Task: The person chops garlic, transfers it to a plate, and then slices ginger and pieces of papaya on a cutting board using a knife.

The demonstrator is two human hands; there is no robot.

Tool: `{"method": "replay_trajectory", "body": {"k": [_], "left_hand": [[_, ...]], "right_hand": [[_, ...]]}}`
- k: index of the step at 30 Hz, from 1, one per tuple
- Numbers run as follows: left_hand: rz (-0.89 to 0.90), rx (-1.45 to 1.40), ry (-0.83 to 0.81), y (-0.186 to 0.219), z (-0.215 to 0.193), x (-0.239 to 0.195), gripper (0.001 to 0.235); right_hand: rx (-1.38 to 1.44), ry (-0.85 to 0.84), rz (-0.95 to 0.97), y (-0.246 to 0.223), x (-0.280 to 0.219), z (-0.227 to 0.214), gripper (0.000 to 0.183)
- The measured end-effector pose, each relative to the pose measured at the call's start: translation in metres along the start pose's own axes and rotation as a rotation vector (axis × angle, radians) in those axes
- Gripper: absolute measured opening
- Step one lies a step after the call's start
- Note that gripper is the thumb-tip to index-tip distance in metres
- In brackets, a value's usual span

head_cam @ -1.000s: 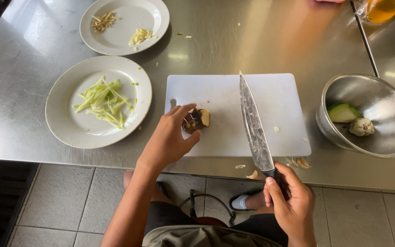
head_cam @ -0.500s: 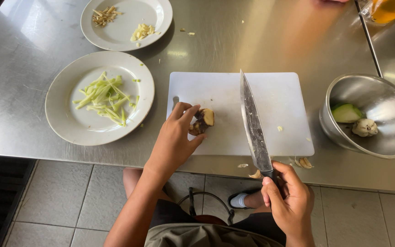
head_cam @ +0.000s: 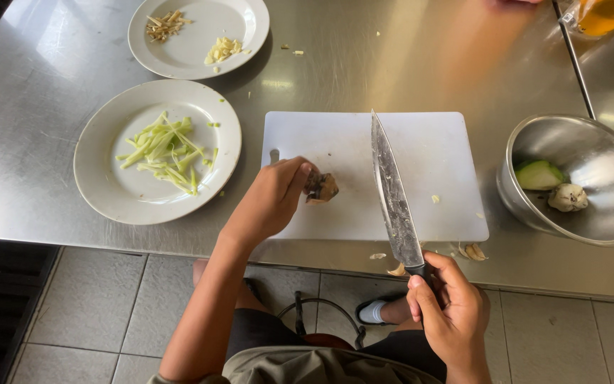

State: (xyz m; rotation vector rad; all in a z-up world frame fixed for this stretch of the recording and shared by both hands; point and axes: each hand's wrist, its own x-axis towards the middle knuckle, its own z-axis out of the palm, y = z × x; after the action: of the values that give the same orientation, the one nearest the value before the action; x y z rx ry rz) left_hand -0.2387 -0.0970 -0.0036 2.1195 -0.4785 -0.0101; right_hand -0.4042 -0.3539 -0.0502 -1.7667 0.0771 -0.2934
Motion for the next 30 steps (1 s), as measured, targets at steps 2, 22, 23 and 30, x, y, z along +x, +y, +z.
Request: {"method": "replay_trajectory", "body": {"k": [2,22,23,30], "left_hand": [[0.071,0.043,0.026,-0.004,0.004,0.009,0.021],[0.270,0.070,0.067,0.008,0.005,-0.010,0.050],[0.279,0.046,0.057,0.008,0.004,-0.010,0.052],[0.266,0.101,-0.007,-0.001,-0.006,-0.006,0.043]], "right_hand": [[-0.001,0.000,0.002,-0.001,0.001,0.001,0.028],[-0.193,0.004,0.001,-0.011,0.005,0.006,0.032],[-0.184,0.004,-0.012,-0.011,0.005,0.006,0.031],[-0.106,0.009,0.010,-0.005,0.005,0.004,0.033]]}}
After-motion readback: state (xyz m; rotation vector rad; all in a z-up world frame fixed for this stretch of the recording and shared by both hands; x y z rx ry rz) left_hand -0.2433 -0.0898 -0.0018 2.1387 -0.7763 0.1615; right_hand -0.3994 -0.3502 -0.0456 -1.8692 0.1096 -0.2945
